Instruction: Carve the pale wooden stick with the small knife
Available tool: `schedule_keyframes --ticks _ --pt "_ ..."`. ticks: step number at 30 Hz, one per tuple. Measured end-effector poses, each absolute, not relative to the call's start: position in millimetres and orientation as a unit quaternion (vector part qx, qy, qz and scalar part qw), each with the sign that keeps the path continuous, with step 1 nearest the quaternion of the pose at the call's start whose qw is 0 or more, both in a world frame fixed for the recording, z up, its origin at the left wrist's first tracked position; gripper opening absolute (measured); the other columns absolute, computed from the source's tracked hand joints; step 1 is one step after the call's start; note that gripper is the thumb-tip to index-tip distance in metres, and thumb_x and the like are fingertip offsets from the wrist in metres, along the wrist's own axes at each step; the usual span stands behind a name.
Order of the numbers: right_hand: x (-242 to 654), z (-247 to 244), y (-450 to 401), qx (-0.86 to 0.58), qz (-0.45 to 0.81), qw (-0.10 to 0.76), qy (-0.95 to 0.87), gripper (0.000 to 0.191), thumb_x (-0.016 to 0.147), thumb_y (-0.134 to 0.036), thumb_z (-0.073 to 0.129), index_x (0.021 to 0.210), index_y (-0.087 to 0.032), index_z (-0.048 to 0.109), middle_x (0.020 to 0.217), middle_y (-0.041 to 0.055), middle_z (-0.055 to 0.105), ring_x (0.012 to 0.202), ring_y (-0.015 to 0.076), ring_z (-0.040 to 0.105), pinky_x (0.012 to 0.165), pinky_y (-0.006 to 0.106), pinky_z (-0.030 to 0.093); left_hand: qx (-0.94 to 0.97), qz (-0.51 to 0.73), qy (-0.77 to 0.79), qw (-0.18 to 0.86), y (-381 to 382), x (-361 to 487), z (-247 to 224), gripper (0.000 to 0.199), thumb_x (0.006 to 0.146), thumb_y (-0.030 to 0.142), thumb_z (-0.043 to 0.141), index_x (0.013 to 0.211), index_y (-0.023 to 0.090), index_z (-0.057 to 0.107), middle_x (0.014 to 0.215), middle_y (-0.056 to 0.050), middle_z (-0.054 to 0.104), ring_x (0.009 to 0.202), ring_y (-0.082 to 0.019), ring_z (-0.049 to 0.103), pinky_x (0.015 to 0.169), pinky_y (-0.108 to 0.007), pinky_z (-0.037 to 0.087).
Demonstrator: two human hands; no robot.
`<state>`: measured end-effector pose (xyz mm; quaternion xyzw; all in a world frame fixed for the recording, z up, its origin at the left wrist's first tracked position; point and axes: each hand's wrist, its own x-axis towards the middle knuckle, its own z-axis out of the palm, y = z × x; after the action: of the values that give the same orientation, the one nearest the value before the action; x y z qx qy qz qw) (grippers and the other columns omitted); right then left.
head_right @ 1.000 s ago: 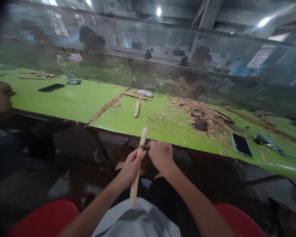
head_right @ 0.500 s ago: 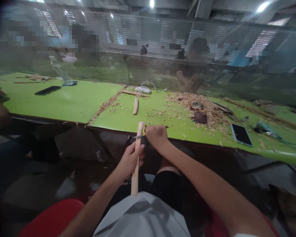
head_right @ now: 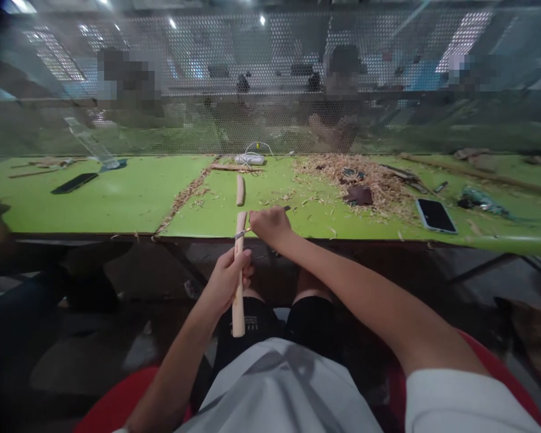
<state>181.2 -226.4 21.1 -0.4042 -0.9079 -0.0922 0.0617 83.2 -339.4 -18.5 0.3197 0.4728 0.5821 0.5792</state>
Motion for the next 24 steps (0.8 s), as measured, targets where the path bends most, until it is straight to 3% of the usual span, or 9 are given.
schedule_keyframes --ticks 5,8,10,14,19,24 --pt "190 36 -192 -0.529 -0.059 0.083 -0.843 0.037 0.097 -0.006 0.04 0.101 0.007 0.074 0.092 0.0212 0.074 0.095 0.0219 0.069 0.074 0.028 0.039 0.345 0.533 0.492 0.596 -361 96 -23 0.048 0.071 0.049 0.081 0.073 0.023 0.04 0.052 0.011 0.035 0.039 -0.006 0.036 0.034 -0.016 0.025" --pt "223 51 -155 -0.605 -0.065 0.09 -0.789 0.049 0.097 -0.005 0.027 0.096 0.023 0.067 0.094 0.0332 0.067 0.1 0.0271 0.067 0.069 0.035 0.037 0.382 0.492 0.47 0.625 -376 105 -23 0.044 0.077 0.05 0.078 0.075 0.023 0.044 0.053 0.009 0.037 0.039 -0.006 0.035 0.035 -0.017 0.024" --pt "246 58 -141 -0.632 -0.067 0.094 -0.766 0.052 0.098 -0.011 0.029 0.095 0.027 0.066 0.094 0.0367 0.065 0.101 0.0296 0.067 0.069 0.038 0.037 0.389 0.511 0.465 0.609 -376 104 -21 0.044 0.08 0.052 0.075 0.075 0.023 0.042 0.054 0.009 0.037 0.042 -0.006 0.035 0.036 -0.016 0.027" --pt "262 62 -161 -0.635 -0.065 0.111 -0.762 0.041 0.097 -0.02 0.049 0.104 0.012 0.075 0.099 0.0309 0.07 0.101 0.0258 0.067 0.073 0.032 0.037 0.39 0.525 0.454 0.606 -361 95 -16 0.048 0.08 0.053 0.075 0.074 0.023 0.038 0.057 0.01 0.034 0.044 -0.005 0.032 0.035 -0.015 0.026" --pt "242 55 -234 -0.575 -0.053 0.064 -0.814 0.035 0.096 -0.028 0.052 0.1 -0.011 0.082 0.095 0.0188 0.076 0.088 0.0232 0.069 0.071 0.029 0.039 0.403 0.52 0.455 0.6 -355 97 -25 0.045 0.084 0.055 0.07 0.078 0.023 0.04 0.058 0.009 0.039 0.045 -0.006 0.036 0.037 -0.015 0.03" --pt "228 39 -262 -0.541 -0.033 0.035 -0.84 0.033 0.095 -0.019 0.049 0.102 -0.018 0.081 0.09 0.0182 0.076 0.087 0.0282 0.069 0.072 0.033 0.043 0.406 0.529 0.478 0.572 -357 104 -30 0.047 0.081 0.058 0.071 0.076 0.023 0.039 0.057 0.009 0.04 0.043 -0.006 0.037 0.037 -0.016 0.03"
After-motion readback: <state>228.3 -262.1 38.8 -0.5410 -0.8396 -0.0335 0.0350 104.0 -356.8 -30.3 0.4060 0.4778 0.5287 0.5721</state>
